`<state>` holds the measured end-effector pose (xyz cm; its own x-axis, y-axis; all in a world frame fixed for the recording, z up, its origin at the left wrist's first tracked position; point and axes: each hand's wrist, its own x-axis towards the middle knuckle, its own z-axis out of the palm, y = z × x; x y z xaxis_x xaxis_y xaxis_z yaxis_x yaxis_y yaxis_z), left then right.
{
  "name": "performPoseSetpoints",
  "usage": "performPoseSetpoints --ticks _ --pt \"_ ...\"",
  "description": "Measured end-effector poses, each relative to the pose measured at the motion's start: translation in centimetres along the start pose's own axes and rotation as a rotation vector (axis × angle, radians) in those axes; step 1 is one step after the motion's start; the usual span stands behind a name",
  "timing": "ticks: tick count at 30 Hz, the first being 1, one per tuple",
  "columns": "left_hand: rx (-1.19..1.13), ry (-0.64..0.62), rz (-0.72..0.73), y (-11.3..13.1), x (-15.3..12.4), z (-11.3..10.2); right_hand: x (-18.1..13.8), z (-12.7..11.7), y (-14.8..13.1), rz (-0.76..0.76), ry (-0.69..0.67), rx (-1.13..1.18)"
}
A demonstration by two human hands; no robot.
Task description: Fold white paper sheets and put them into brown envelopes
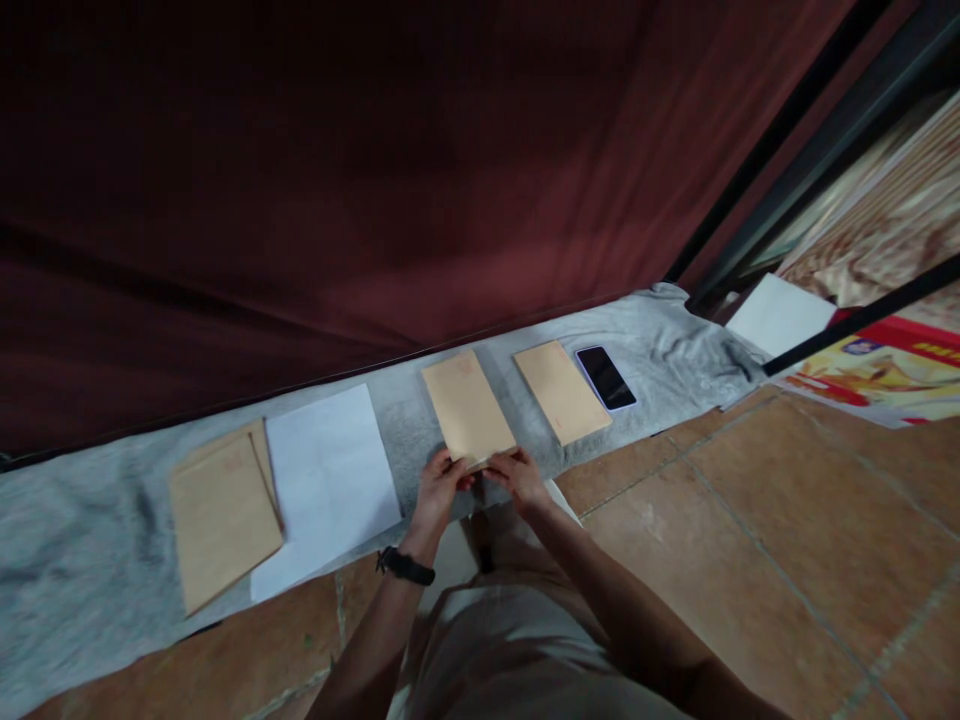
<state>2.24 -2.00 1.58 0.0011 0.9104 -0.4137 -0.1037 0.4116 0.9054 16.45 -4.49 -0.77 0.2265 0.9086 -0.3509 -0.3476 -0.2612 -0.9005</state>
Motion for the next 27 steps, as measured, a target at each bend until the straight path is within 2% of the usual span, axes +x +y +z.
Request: performPoseSetpoints --ticks 3,5,8,10,13,17,19,21,22,23,25,27 --pt "0.049 -0.008 0.002 0.1 0.3 -0.8 -0.4 -2.5 -0.1 -0.056 0.059 -0.052" --pt "0.076 -0.019 0.002 0.0 0.3 -1.1 -0.9 -4.1 -0.3 -0.239 0.09 -0.238" --pt "0.111 -0.029 0.004 -0.2 0.2 -1.0 -1.5 -5.5 -0.7 -0.581 -0.08 -0.692" --pt "0.136 -0.041 0.005 -0.4 0.2 -0.9 -1.5 -5.7 -0.8 -0.717 -0.251 -0.911" --pt "0.187 -0.061 0.003 -0.6 0.2 -0.9 -1.1 -5.5 -0.6 -0.812 -0.38 -1.1" --pt "0.314 -0.011 0.038 -0.6 -0.5 -1.0 -0.5 -5.4 -0.4 -0.838 -0.402 -1.202" --pt "0.517 0.102 0.147 -0.6 -1.5 -0.9 -0.2 -5.5 -0.6 -0.86 -0.419 -1.221" --pt "0.792 0.242 0.347 -0.7 -2.6 -0.7 -0.1 -5.7 -0.9 -0.883 -0.444 -1.229" --pt "0.899 0.258 0.466 -0.9 -3.1 -0.7 0.0 -5.7 -1.1 -0.891 -0.456 -1.231" --pt "0.979 0.223 0.578 -1.2 -3.5 -0.6 0.1 -5.8 -1.2 -0.897 -0.461 -1.232" --pt "1.093 0.06 0.747 -1.8 -4.0 -0.6 0.2 -5.9 -1.4 -0.901 -0.459 -1.229" --pt "1.171 -0.065 0.809 -2.4 -4.0 -0.8 0.3 -5.9 -1.5 -0.891 -0.458 -1.211"
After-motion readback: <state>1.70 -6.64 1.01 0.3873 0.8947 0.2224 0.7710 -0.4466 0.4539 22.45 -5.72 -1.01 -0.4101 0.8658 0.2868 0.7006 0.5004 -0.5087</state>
